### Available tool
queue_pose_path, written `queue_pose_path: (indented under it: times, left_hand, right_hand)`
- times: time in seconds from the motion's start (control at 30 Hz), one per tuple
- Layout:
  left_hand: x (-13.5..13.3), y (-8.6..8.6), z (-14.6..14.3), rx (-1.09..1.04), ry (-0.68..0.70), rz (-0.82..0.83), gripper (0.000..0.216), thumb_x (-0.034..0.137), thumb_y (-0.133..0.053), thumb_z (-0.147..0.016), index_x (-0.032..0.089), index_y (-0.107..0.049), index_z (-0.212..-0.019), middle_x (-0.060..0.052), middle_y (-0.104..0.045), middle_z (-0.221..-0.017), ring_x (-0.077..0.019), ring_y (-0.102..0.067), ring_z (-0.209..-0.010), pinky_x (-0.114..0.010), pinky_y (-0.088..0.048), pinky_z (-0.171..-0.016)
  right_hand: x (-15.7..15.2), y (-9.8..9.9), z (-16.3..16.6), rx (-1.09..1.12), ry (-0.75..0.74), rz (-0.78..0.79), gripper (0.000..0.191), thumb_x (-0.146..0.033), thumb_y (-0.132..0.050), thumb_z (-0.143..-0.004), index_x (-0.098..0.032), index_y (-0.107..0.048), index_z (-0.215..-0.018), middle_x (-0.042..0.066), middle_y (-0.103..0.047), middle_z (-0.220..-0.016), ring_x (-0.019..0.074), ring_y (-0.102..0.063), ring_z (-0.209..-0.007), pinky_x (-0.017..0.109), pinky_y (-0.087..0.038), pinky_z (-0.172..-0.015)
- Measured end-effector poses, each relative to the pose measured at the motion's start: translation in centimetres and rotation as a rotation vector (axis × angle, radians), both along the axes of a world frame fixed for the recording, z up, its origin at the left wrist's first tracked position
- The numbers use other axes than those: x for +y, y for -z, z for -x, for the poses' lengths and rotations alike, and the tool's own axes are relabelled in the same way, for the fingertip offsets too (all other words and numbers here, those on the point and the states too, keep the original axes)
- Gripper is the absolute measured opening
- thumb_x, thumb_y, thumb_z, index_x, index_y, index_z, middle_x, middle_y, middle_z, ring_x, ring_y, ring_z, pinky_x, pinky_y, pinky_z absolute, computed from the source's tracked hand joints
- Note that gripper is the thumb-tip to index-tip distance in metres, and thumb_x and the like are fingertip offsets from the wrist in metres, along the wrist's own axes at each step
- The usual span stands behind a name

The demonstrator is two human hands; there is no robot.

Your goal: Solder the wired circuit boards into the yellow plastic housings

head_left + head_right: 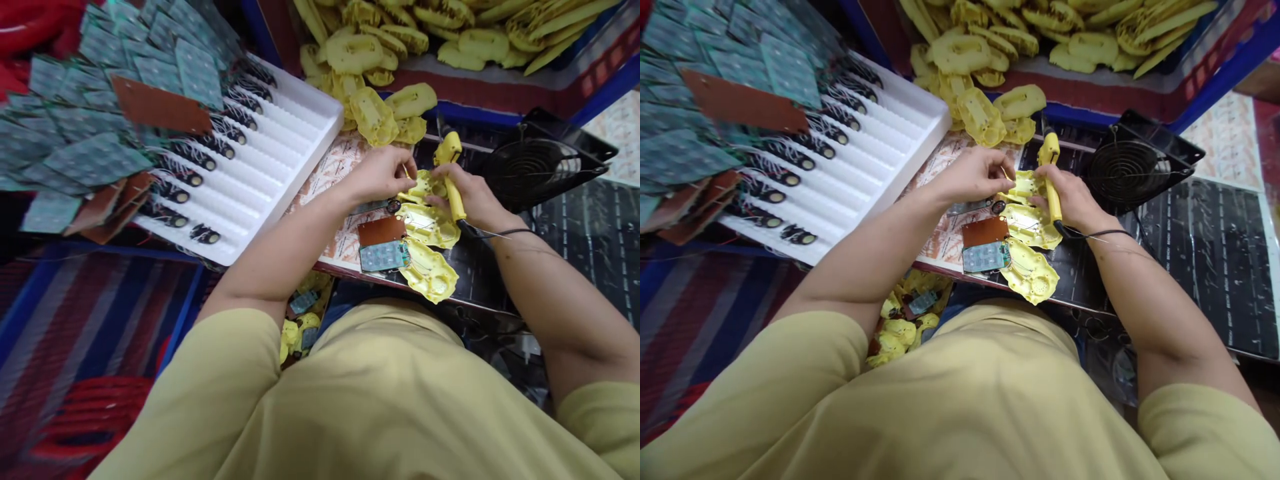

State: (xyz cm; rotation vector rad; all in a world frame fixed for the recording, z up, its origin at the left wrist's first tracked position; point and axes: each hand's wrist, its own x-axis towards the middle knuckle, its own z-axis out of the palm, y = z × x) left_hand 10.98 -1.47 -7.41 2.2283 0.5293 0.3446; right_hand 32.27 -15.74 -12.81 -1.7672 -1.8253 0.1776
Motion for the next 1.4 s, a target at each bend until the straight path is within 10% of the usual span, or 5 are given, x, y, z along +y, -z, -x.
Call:
queue_pose_path:
  times: [0.27,0.4,0.6,0.97,1.4]
  left_hand:
    - [0.0,1.2,-2.1,0.147,0.100,-0.210,0.024,0.008,-0.065,-0.079,0.017,-0.082,-0.093,-0.006,-0.081,-0.095,-0.0238,-0.074,-0.102,-0.038,-0.056,-0.102]
    - [-0.5,1.5,-2.6,0.190,0.130,-0.222,0.024,0.011,-0.067,-0.080,0.017,-0.084,-0.096,-0.006,-0.081,-0.095,-0.0237,-0.074,-0.099,-0.038,-0.056,-0.100]
    - [-1.2,2.0,-2.7,0.212,0.124,-0.282,0.026,0.015,-0.064,-0.082,0.016,-0.084,-0.099,-0.008,-0.082,-0.106,-0.0247,-0.074,-0.106,-0.039,-0.055,-0.103]
    - [-1.6,2.3,-3.2,0.239,0.114,-0.315,0.024,0.016,-0.062,-0.082,0.017,-0.083,-0.093,-0.009,-0.080,-0.101,-0.0262,-0.075,-0.103,-0.041,-0.058,-0.101]
    - [-1.1,2.8,-3.4,0.212,0.095,-0.252,0.015,0.017,-0.066,-0.077,0.018,-0.079,-0.085,-0.006,-0.075,-0.093,-0.0242,-0.071,-0.099,-0.040,-0.056,-0.100]
  right_hand:
    - [-5.3,-1.2,1.8,-0.103,-0.062,-0.274,0.032,-0.056,-0.077,-0.101,-0.029,-0.075,-0.119,0.003,-0.083,-0.112,0.0248,-0.080,-0.099,0.052,-0.060,-0.113]
    - [-9.5,-4.1,3.3,-0.089,-0.040,-0.396,0.026,-0.036,-0.078,-0.103,-0.032,-0.077,-0.129,-0.002,-0.083,-0.093,0.0157,-0.079,-0.074,0.025,-0.064,-0.075]
    - [-13.3,-3.8,3.2,-0.236,0.184,-0.657,0.057,-0.063,-0.067,-0.105,-0.032,-0.068,-0.153,0.005,-0.083,-0.092,0.0201,-0.075,-0.063,0.028,-0.056,-0.051]
    - [-14.0,0.2,2.4,0.170,0.355,-0.475,0.024,-0.048,-0.092,-0.081,-0.027,-0.082,-0.090,0.004,-0.082,-0.085,0.0218,-0.077,-0.063,0.029,-0.067,-0.058]
    - [-13.0,-1.2,0.7,0.246,0.177,-0.394,0.022,-0.045,-0.095,-0.082,-0.028,-0.082,-0.087,0.005,-0.081,-0.085,0.0216,-0.079,-0.071,0.031,-0.070,-0.068]
